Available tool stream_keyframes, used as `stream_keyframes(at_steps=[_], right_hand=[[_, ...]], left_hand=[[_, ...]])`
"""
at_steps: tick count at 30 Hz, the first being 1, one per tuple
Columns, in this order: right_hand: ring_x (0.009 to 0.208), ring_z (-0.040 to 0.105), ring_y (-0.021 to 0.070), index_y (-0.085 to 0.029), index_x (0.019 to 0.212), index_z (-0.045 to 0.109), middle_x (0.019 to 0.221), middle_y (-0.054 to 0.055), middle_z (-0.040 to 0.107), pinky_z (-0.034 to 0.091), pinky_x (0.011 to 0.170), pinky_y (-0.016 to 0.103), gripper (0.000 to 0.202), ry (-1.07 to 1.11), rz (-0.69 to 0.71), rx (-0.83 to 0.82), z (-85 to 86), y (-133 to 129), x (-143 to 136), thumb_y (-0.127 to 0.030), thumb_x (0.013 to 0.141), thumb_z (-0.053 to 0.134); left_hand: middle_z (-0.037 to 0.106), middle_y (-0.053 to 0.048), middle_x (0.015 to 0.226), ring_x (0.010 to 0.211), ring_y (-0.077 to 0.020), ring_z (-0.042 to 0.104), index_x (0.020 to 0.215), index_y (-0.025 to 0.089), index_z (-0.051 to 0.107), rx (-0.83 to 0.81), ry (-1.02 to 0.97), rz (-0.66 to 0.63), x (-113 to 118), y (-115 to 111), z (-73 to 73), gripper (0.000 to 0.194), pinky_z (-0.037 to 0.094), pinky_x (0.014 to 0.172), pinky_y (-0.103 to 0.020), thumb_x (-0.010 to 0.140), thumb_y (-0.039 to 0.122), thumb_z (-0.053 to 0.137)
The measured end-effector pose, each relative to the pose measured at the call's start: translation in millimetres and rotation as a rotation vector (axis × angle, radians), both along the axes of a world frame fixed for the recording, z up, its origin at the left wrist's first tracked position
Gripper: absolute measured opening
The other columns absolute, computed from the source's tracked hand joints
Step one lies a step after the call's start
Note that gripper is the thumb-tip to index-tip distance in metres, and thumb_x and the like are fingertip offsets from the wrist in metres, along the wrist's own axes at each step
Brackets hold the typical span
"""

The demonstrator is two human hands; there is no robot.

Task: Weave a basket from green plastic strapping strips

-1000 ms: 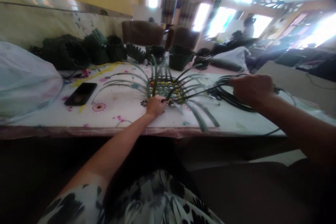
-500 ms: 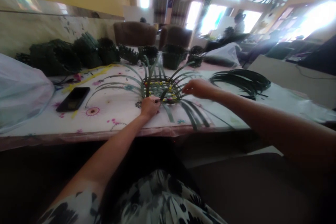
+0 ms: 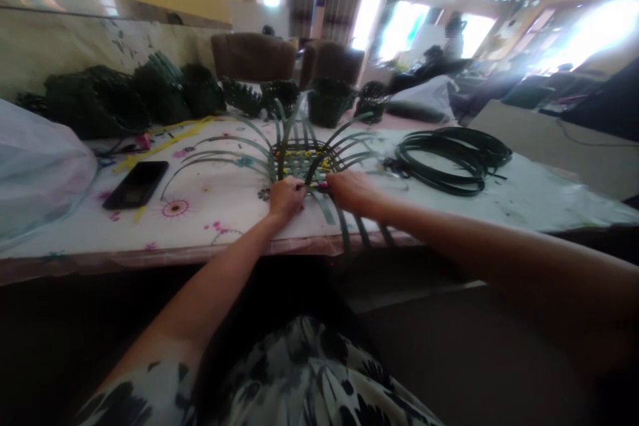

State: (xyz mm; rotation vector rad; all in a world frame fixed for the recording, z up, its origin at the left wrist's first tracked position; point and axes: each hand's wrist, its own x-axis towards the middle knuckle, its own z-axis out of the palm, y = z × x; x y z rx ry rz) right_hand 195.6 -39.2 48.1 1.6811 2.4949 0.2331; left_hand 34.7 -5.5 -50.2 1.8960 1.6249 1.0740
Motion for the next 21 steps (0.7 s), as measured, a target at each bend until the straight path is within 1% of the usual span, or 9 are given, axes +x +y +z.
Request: stream_keyframes(at_steps=[4,7,9,10,12,14,17,19,21], right_hand=[[0.08,0.065,0.0216,-0.013,0.098,0.074,0.092,0.015,0.073,0.039,0.065,0.029,0.029,0.137,-0.127,0.015,-1.1,-31,-2,-0.014,0.087,0.047],[0.076,0.065,0.0182,-0.015,0.093,0.075,0.092,0.012,0.074,0.041,0.065,0.026,0.027,0.294,-0.235,-0.051,-8.1,-43,-1,-0.017,0.086,0.049],[0.072,0.065,0.0165,-0.014,0.091,0.075,0.09,0.011,0.075,0.042,0.064,0.025,0.028,0.413,-0.269,-0.106,-18.2,-47,0,-0.017,0.087,0.048],[0.074,0.066,0.0166,-0.013,0.091,0.075,0.091,0.011,0.075,0.044,0.066,0.025,0.029,0.474,-0.266,-0.115,-24.8,-48,1,-0.016,0.087,0.047],[0.085,0.068,0.0183,-0.012,0.099,0.075,0.097,0.012,0.076,0.046,0.074,0.024,0.032,0.582,-0.26,-0.078,-39.2,-48,3,-0.014,0.087,0.046],[0.098,0.067,0.0194,-0.012,0.112,0.073,0.108,0.012,0.075,0.046,0.082,0.024,0.037,0.656,-0.265,-0.026,-52.0,-47,8,-0.012,0.087,0.045],[0.103,0.067,0.0213,-0.016,0.127,0.067,0.113,0.012,0.073,0.048,0.086,0.028,0.046,0.632,-0.316,0.061,-63.7,-44,16,-0.01,0.089,0.041],[0.1,0.068,0.0236,-0.02,0.128,0.065,0.109,0.012,0.074,0.05,0.085,0.033,0.048,0.55,-0.333,0.135,-67.8,-41,21,-0.01,0.089,0.039],[0.099,0.066,0.0251,-0.02,0.124,0.067,0.105,0.013,0.074,0.05,0.087,0.037,0.044,0.493,-0.328,0.188,-71.9,-37,25,-0.013,0.091,0.04]], left_hand=[[0.072,-0.002,0.067,0.06,-0.0158,0.068,0.096,0.018,0.078,-0.016,0.025,0.003,0,1,1.7,0.023,0.049,0.064,-0.024,0.085,0.024,0.058],[0.072,-0.003,0.068,0.059,-0.0155,0.067,0.098,0.018,0.078,-0.021,0.042,-0.006,0,0,3.1,0.025,0.049,0.064,-0.024,0.084,0.022,0.057],[0.072,-0.003,0.067,0.061,-0.0161,0.068,0.098,0.018,0.078,-0.013,0.054,-0.005,0,0,2.9,0.026,0.048,0.063,-0.024,0.084,0.022,0.057],[0.072,-0.003,0.067,0.061,-0.0162,0.068,0.099,0.018,0.078,-0.011,0.054,-0.004,0,0,2.6,0.026,0.048,0.062,-0.024,0.084,0.022,0.056],[0.071,-0.003,0.066,0.057,-0.0154,0.067,0.1,0.017,0.078,-0.017,0.042,-0.015,0,0,2.2,0.027,0.047,0.06,-0.023,0.085,0.022,0.055],[0.073,-0.003,0.069,0.054,-0.0139,0.066,0.1,0.018,0.078,-0.024,0.031,-0.034,0,0,2.4,0.027,0.047,0.058,-0.022,0.085,0.022,0.055],[0.074,-0.002,0.076,0.054,-0.0126,0.065,0.099,0.018,0.078,-0.037,0.029,-0.056,0,0,4.2,0.025,0.047,0.058,-0.021,0.084,0.021,0.057],[0.075,-0.003,0.08,0.053,-0.0118,0.064,0.098,0.018,0.078,-0.039,0.02,-0.073,0,0,5.3,0.025,0.047,0.057,-0.021,0.084,0.021,0.058],[0.075,-0.003,0.083,0.051,-0.0111,0.063,0.097,0.017,0.078,-0.034,0.007,-0.085,-1,0,5.6,0.024,0.046,0.055,-0.021,0.084,0.02,0.058]])
